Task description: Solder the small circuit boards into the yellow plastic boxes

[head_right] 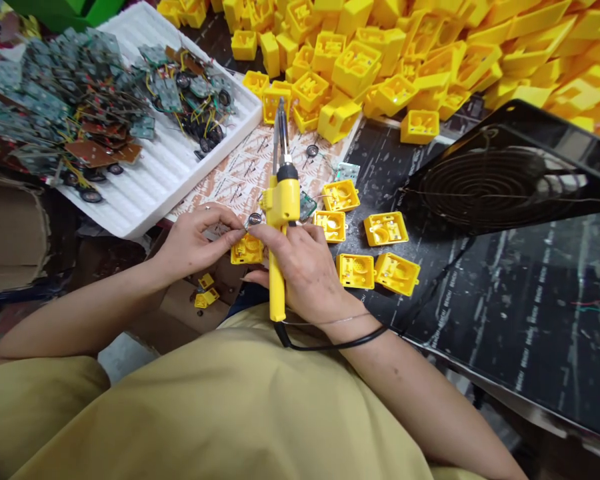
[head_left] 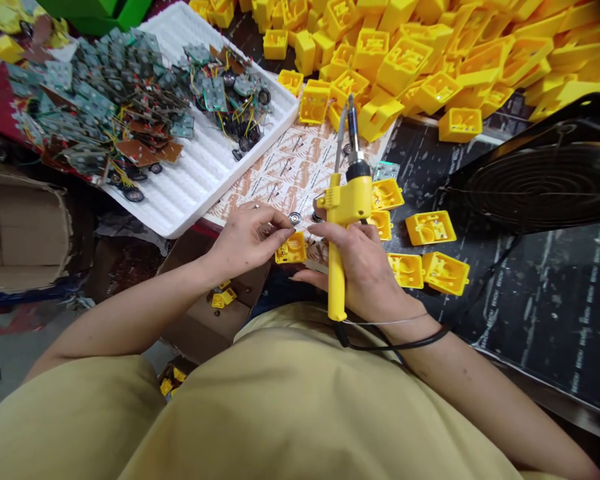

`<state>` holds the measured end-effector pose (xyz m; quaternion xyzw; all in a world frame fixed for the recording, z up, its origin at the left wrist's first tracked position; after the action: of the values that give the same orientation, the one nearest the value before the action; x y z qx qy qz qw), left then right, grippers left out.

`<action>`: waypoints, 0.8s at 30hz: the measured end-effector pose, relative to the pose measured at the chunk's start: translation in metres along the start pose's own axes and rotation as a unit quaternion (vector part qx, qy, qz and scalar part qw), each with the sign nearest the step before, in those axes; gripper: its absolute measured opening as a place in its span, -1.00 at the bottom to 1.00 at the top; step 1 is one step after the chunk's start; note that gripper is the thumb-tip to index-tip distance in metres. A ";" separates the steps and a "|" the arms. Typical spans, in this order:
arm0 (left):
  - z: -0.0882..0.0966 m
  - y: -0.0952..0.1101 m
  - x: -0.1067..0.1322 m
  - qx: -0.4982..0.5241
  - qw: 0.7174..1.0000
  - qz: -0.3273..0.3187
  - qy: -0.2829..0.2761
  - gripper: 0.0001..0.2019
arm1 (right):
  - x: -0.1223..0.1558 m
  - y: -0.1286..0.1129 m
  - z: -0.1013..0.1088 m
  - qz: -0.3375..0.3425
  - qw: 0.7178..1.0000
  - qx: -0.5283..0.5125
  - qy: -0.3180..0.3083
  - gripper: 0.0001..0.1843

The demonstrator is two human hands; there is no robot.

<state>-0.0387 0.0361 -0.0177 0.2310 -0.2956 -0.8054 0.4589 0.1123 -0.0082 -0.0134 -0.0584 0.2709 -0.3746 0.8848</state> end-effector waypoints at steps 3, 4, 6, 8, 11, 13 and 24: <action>0.004 -0.001 0.002 -0.005 1.000 -0.008 0.011 -0.86 | -0.009 0.002 -0.011 0.018 0.998 -0.063 -0.021 -0.45; 0.005 0.000 0.003 -0.023 1.000 -0.012 0.012 -0.86 | -0.010 0.002 -0.015 0.018 0.997 -0.072 -0.024 -0.46; 0.006 0.003 0.004 -0.079 0.997 -0.020 0.000 -0.86 | -0.008 0.003 -0.019 0.003 0.998 -0.060 -0.018 -0.50; 0.004 0.007 0.004 -0.141 0.989 -0.029 -0.027 -0.84 | -0.003 0.004 -0.019 -0.023 0.999 -0.034 -0.004 -0.54; -0.002 0.010 0.001 -0.193 0.979 -0.030 -0.064 -0.82 | 0.005 0.004 -0.015 -0.044 0.999 0.005 0.007 -0.58; -0.005 0.009 -0.003 -0.193 0.978 -0.019 -0.082 -0.81 | 0.008 0.002 -0.011 -0.042 0.999 0.018 0.015 -0.58; -0.011 0.008 -0.017 -0.183 0.972 0.049 -0.141 -0.81 | 0.041 0.001 0.085 -0.047 0.998 0.005 0.039 -0.50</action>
<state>-0.0191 0.0449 -0.0183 0.0125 -0.2157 -0.8470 0.4857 0.1809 -0.0445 0.0399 -0.0518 0.3000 -0.4188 0.8555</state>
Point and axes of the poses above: each hand's wrist, its own x-axis away from the middle knuckle, its own z-axis out of the back of the hand, y = z × x, the point moved 7 cm from there along -x, towards the middle knuckle, and after that the axes turned 8 degrees about -y, right-handed, at the moved point
